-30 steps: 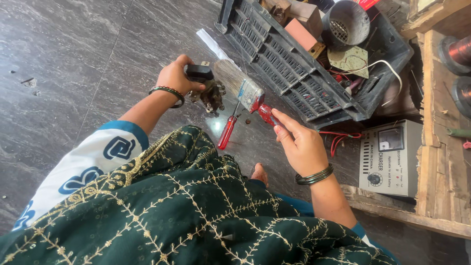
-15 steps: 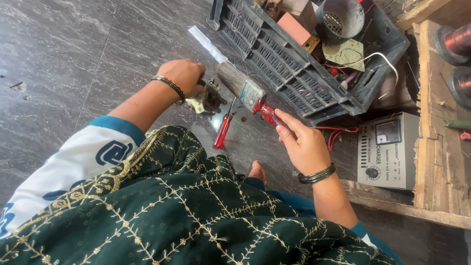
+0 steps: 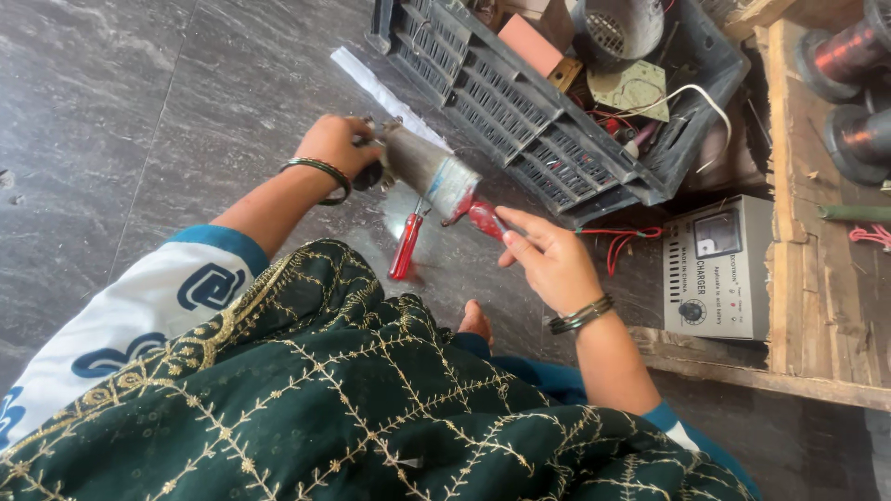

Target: The person uses a screwdriver to pry and scrape debris from a cylindrical electrical component, then brushes it with a paintbrush to remove dust. The person continues to scrape and brush the component while seated on the floor.

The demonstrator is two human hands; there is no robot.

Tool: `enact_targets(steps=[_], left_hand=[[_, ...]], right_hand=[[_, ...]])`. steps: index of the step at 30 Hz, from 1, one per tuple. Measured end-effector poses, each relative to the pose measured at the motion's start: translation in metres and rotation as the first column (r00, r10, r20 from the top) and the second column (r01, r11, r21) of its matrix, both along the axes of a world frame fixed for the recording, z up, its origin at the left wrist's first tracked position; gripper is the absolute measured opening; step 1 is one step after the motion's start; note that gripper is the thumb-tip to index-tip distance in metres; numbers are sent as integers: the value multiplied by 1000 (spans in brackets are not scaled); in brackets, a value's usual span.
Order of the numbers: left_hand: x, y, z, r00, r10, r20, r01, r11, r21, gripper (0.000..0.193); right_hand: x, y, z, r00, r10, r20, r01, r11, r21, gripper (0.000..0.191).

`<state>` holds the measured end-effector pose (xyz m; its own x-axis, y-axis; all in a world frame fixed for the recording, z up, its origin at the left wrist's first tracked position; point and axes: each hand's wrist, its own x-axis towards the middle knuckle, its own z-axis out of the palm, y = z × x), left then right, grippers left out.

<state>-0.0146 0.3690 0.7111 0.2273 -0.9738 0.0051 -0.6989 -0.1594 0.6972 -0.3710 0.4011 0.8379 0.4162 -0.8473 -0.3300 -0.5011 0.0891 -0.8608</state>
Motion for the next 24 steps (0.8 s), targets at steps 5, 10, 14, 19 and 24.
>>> enact_targets(steps=[5, 10, 14, 19, 24], left_hand=[[15, 10, -6, 934, 255, -249, -207, 957, 204, 33], [8, 13, -13, 906, 323, -272, -307, 946, 102, 30], [2, 10, -10, 844, 368, -390, -320, 929, 184, 33], [-8, 12, -6, 803, 455, -386, -398, 890, 221, 29], [-4, 16, 0, 830, 419, -367, -401, 907, 129, 28]], right_hand=[[22, 4, -16, 997, 77, -11, -78, 981, -178, 42], [43, 30, -32, 990, 104, -97, -134, 907, -399, 39], [49, 42, -49, 968, 80, -237, -195, 834, -516, 38], [42, 44, -59, 919, 119, -376, -341, 718, -607, 41], [17, 35, -47, 801, 84, -593, -469, 704, -533, 39]])
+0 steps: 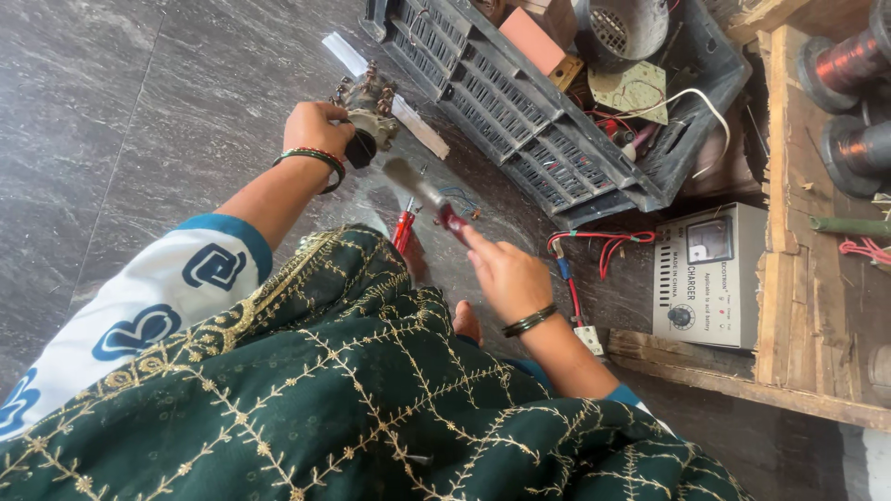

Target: The person uses a screwdriver to pry and scrape debris from a cylindrical electrical component, then brushes it with a paintbrush to remove dust. The person continues to scrape and brush the component while seated on the floor.

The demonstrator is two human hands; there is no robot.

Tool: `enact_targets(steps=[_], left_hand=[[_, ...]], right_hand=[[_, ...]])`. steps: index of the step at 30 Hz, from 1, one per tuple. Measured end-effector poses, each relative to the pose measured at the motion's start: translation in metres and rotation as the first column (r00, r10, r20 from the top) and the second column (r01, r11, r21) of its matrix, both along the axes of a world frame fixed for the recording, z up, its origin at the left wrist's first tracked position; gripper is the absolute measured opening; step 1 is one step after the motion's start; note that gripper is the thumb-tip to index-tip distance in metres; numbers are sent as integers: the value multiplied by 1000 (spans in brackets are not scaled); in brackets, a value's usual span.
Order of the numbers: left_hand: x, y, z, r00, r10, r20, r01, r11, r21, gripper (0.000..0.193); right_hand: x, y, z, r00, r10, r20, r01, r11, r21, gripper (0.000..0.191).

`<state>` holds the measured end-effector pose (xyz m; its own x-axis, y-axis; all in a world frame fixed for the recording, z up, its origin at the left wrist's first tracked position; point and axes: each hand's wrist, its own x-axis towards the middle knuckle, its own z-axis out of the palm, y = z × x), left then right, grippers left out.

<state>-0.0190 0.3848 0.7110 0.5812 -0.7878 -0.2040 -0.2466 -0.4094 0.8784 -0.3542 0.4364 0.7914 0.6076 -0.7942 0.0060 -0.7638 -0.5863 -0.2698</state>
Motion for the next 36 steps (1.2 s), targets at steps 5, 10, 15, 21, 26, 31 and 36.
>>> enact_targets(steps=[5, 10, 15, 21, 26, 31, 36], left_hand=[[-4, -2, 4, 1000, 11, -3, -10, 999, 42, 28], [-1, -4, 4, 986, -22, 165, 18, 1000, 24, 30], [-4, -3, 1, 983, 19, 180, -19, 1000, -1, 30], [1, 1, 10, 972, -42, 233, 48, 999, -19, 30], [-6, 5, 16, 1000, -4, 22, 1, 993, 120, 33], [-1, 5, 12, 971, -76, 226, 78, 997, -3, 31], [0, 9, 3, 968, -88, 236, 91, 996, -4, 32]], right_hand=[[13, -6, -6, 981, 31, 190, -27, 999, -22, 39], [16, -8, -6, 997, -29, 65, 24, 997, 74, 39], [14, -5, 0, 937, -12, 349, -34, 991, 126, 37], [19, -11, 3, 989, -38, 145, 22, 994, 112, 36], [21, -13, 1, 974, -43, 223, 16, 992, 125, 36], [21, -16, 0, 995, -89, 34, 83, 985, 154, 35], [17, -11, 0, 964, -18, 265, -7, 995, 96, 36]])
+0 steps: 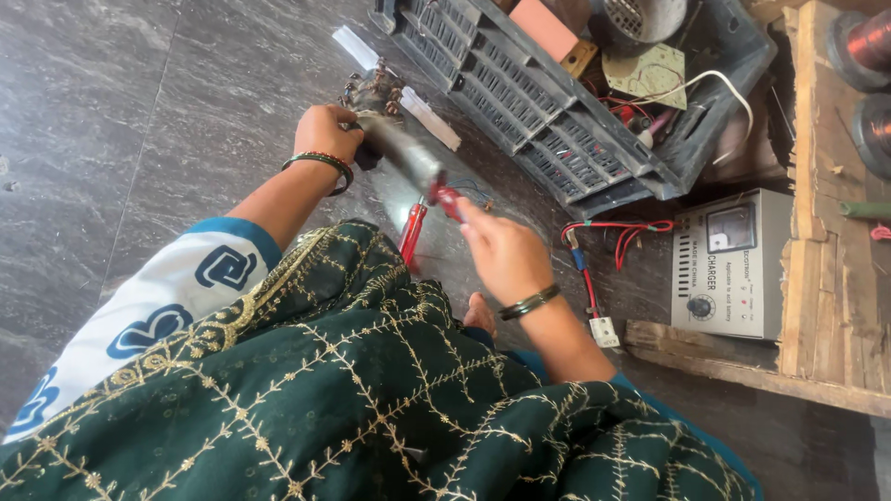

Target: The person uses a screwdriver to pry and scrape debris from a cylindrical electrical component, then brushes it with a paintbrush to remove dust. The person continues to scrape and brush the component while seated on the floor.

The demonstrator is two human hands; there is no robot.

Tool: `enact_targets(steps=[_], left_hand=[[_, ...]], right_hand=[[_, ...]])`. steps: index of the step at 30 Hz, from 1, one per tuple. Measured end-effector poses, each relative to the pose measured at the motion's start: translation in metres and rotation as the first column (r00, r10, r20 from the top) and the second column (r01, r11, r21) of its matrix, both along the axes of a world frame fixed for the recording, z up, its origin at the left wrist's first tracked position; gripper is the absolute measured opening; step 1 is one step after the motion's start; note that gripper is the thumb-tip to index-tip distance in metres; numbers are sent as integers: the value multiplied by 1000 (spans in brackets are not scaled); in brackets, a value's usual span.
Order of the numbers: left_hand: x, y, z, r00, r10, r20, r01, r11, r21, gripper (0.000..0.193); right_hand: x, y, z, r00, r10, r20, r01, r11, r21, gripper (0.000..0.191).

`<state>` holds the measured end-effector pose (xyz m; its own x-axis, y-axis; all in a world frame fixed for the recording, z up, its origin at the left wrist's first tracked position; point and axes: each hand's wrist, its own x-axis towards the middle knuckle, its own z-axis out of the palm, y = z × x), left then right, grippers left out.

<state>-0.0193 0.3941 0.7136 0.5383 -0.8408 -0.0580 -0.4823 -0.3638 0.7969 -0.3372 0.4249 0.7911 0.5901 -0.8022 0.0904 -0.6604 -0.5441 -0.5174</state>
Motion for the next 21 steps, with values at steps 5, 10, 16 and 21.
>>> enact_targets(steps=[5, 10, 16, 21], left_hand=[[7, 3, -1, 992, -69, 103, 67, 997, 23, 31], [13, 15, -5, 991, -109, 73, 105, 993, 59, 34], [9, 28, -14, 983, -148, 109, 134, 983, 124, 33], [1, 38, -18, 985, -134, 107, 125, 988, 90, 34]], right_hand=[[0, -6, -19, 996, -48, -79, 51, 998, 28, 36], [-38, -33, -49, 950, -299, 91, 264, 925, 274, 37], [-49, -49, -109, 940, -330, 84, 309, 931, 194, 49], [-33, -33, -124, 946, -225, -234, 189, 968, -168, 61]])
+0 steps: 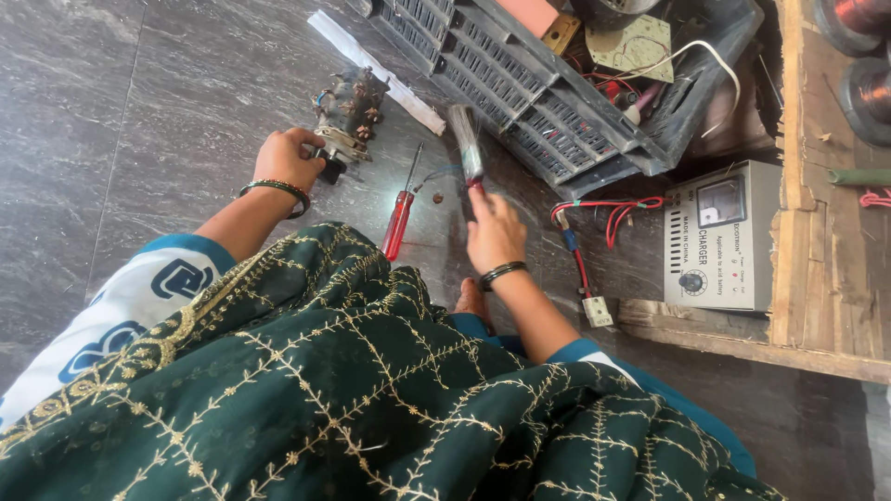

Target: The person uses a screwdriver to pry and scrape debris from a cylindrical electrical component, then brushes it with a paintbrush to remove dust. The person continues to scrape and brush the component while seated on the floor.

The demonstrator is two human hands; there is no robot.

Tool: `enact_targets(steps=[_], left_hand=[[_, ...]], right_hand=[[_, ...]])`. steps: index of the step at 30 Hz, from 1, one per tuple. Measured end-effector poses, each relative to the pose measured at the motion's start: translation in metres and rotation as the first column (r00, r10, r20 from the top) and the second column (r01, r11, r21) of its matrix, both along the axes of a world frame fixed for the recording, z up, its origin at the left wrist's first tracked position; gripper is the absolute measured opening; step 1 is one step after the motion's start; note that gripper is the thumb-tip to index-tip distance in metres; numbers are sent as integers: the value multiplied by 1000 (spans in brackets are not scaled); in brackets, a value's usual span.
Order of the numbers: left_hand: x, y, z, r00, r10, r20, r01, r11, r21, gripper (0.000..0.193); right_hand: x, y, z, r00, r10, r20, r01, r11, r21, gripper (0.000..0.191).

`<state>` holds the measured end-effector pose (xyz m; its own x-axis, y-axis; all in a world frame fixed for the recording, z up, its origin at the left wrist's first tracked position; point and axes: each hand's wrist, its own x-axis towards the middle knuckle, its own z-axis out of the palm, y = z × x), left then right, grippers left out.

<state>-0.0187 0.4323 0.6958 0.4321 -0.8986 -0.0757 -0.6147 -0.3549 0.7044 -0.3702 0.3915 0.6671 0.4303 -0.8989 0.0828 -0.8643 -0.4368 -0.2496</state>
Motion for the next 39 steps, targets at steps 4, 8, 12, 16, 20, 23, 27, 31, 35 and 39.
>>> enact_targets(steps=[4, 8, 12, 16, 20, 23, 27, 31, 35, 39], left_hand=[[-2, -4, 4, 1000, -2, 0, 2, 999, 55, 35], [-4, -6, 10, 999, -26, -24, 29, 995, 97, 35], [-9, -7, 14, 999, -44, -23, 46, 993, 111, 36], [-16, -7, 20, 999, -30, -32, 33, 995, 99, 48], [-22, -11, 20, 1000, 5, -11, -3, 987, 164, 65], [-24, -11, 17, 999, 24, -46, -10, 958, 287, 62], [-25, -8, 15, 997, 30, -64, -8, 946, 324, 47], [-9, -6, 21, 996, -71, 46, 50, 937, 345, 42], [28, -1, 31, 980, -80, 183, 26, 959, 283, 37], [51, -1, 39, 945, 195, 263, -211, 977, 34, 17]], right_hand=[[42, 5, 4, 985, 131, 117, -148, 976, 158, 55], [81, 8, 4, 988, 138, 65, -152, 929, 338, 50], [92, 8, 12, 986, 162, 39, -166, 937, 309, 42], [87, 11, 24, 995, 92, 39, -99, 902, 421, 42], [81, 23, 25, 986, -10, 167, -67, 890, 450, 33], [77, 32, 16, 969, -22, 245, -80, 913, 400, 33], [72, 32, 2, 947, -54, 317, -81, 915, 395, 36], [67, 32, -2, 826, 44, 561, -187, 962, 201, 42], [62, 33, -5, 705, -128, 697, -167, 926, 339, 46], [60, 23, -3, 469, -484, 739, -229, 741, 631, 62]])
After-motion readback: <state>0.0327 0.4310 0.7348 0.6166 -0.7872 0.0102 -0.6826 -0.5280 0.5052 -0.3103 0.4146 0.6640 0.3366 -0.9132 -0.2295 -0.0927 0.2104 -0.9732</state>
